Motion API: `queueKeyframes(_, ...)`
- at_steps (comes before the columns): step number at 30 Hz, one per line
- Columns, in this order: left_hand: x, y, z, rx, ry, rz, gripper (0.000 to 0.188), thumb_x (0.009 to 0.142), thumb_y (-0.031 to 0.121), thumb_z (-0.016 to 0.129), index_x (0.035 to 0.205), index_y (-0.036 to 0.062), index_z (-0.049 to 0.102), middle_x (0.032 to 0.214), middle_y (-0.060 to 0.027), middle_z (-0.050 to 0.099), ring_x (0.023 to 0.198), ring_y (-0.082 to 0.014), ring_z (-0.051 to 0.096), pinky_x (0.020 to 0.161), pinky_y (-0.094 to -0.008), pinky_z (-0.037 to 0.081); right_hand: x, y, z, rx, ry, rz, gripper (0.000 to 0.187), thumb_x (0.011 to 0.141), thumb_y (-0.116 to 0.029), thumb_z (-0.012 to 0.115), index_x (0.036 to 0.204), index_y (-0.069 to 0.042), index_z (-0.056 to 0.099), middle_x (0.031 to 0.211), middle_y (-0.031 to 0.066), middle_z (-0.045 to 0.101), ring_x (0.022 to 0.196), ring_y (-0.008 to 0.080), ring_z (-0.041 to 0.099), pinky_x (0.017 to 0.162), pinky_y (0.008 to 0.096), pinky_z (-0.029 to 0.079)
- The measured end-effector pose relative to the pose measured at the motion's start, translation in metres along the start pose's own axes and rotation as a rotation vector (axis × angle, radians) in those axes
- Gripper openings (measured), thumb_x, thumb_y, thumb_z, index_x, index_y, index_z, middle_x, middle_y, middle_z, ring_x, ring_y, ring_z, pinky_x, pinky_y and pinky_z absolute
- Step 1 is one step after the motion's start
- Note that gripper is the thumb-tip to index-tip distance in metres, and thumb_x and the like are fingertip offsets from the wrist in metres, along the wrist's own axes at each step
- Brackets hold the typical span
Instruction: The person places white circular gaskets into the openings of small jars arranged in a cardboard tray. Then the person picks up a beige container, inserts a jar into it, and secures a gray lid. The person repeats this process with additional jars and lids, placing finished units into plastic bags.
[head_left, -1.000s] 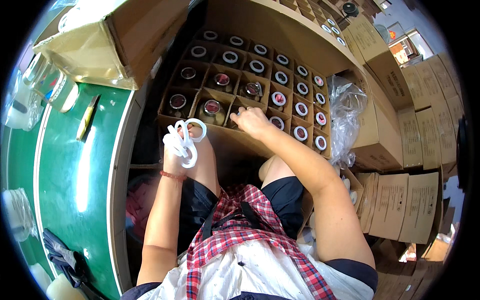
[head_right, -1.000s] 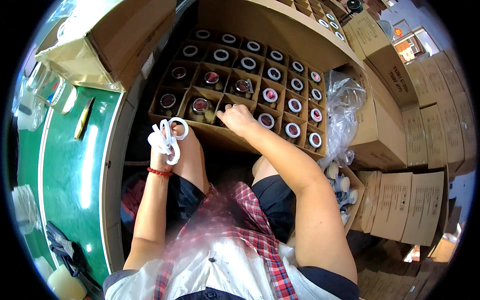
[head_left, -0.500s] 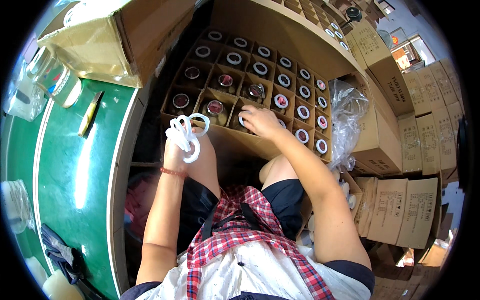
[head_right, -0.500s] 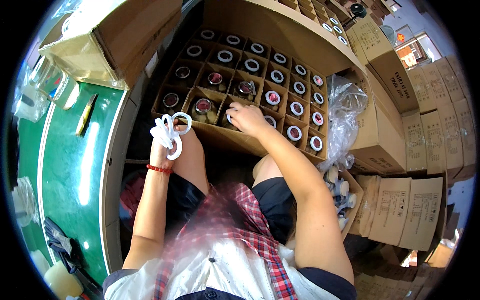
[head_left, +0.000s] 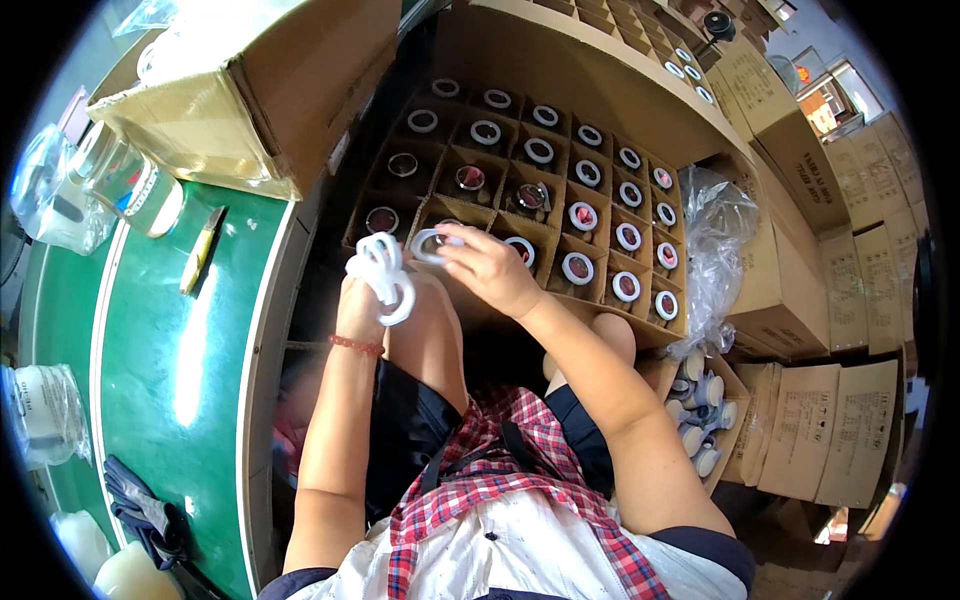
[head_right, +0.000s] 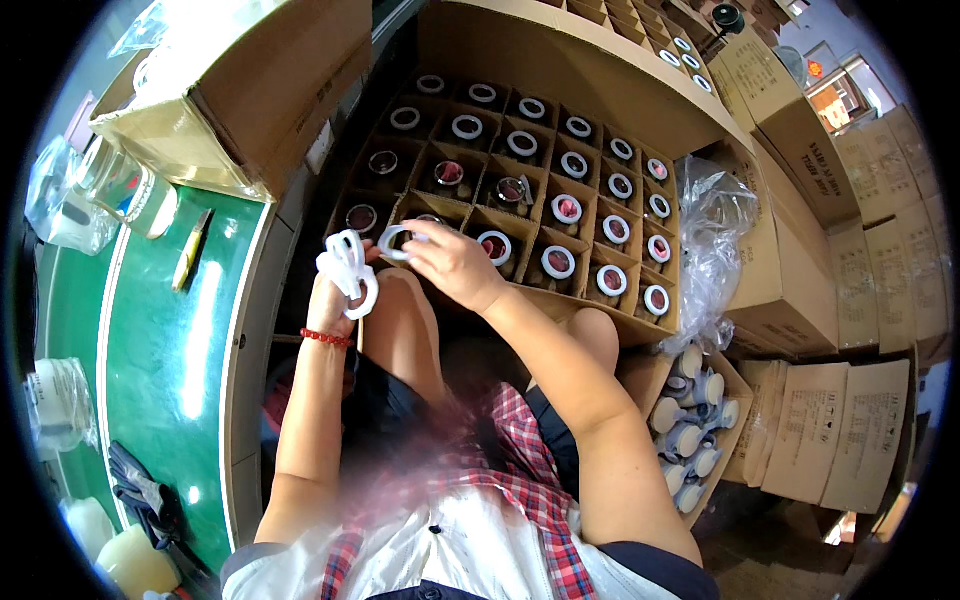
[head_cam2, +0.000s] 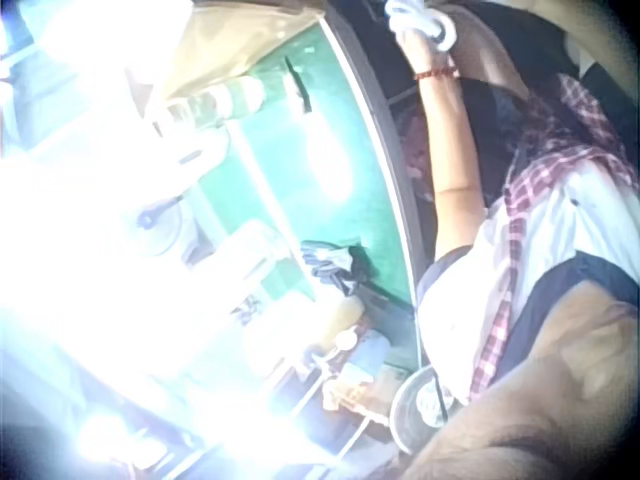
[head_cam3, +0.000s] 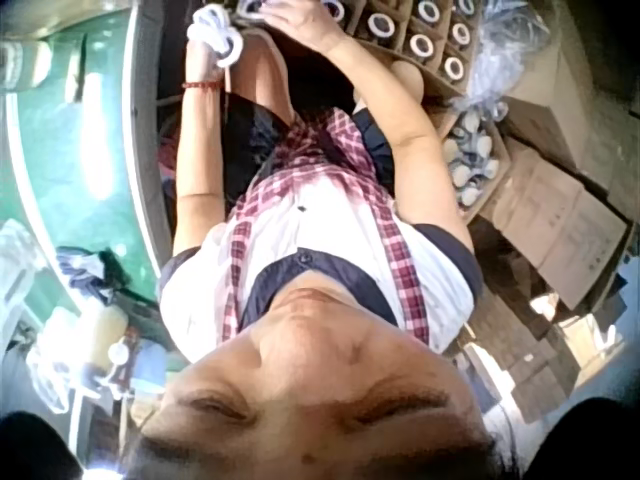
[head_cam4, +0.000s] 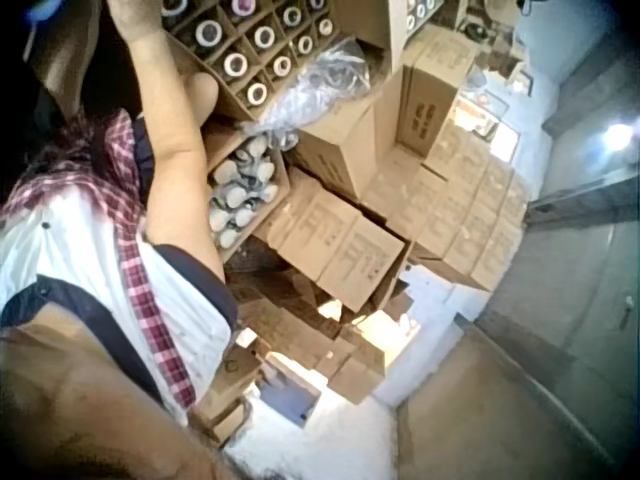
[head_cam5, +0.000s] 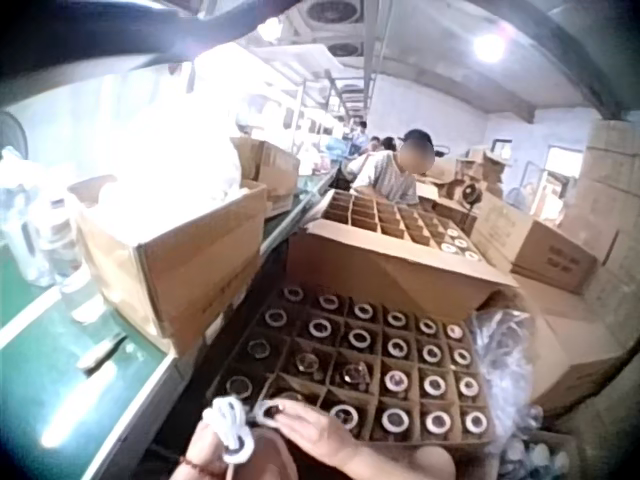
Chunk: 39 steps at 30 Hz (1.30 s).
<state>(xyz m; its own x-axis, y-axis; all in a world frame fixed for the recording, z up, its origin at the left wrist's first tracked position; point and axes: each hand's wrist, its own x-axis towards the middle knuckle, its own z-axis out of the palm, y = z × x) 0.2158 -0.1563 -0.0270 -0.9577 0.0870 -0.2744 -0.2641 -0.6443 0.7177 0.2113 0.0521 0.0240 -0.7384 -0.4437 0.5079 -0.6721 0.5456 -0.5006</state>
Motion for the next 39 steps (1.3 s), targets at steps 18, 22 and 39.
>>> queueKeyframes(18, 0.004, 0.022, 0.005, 1.075, -0.336, 0.395, 0.040, 0.074, -0.001, 0.058, 0.114, -0.0045, 0.064, 0.115, -0.0150, 0.066, 0.104, -0.0257, 0.064, 0.091, -0.0328, 0.048, 0.020, 0.072, 0.047, -0.637, -0.411, 0.484, 0.033, 0.092, -0.030, 0.050, 0.094, -0.001, 0.066, 0.090, 0.0174, 0.069, 0.084, 0.0324, 0.068, 0.072, 0.0439, 0.053)
queueKeyframes(22, 0.032, 0.027, 0.039, 1.481, -0.552, 0.432, 0.052, 0.066, 0.001, 0.059, 0.118, 0.0003, 0.064, 0.130, -0.0140, 0.059, 0.117, -0.0305, 0.057, 0.098, -0.0361, 0.046, 0.014, 0.074, 0.043, -0.656, -0.401, 0.342, 0.033, 0.092, -0.026, 0.052, 0.110, 0.000, 0.061, 0.099, 0.0174, 0.065, 0.091, 0.0316, 0.066, 0.075, 0.0425, 0.053)
queueKeyframes(39, 0.049, 0.019, 0.054, 1.610, -0.676, 0.355, 0.056, 0.062, -0.002, 0.055, 0.118, 0.0025, 0.064, 0.136, -0.0106, 0.054, 0.115, -0.0335, 0.057, 0.095, -0.0395, 0.048, 0.009, 0.171, -0.066, -0.566, -0.411, 0.872, 0.060, 0.083, -0.005, 0.056, 0.141, -0.009, 0.041, 0.118, 0.0235, 0.061, 0.111, 0.0370, 0.059, 0.092, 0.0466, 0.049)
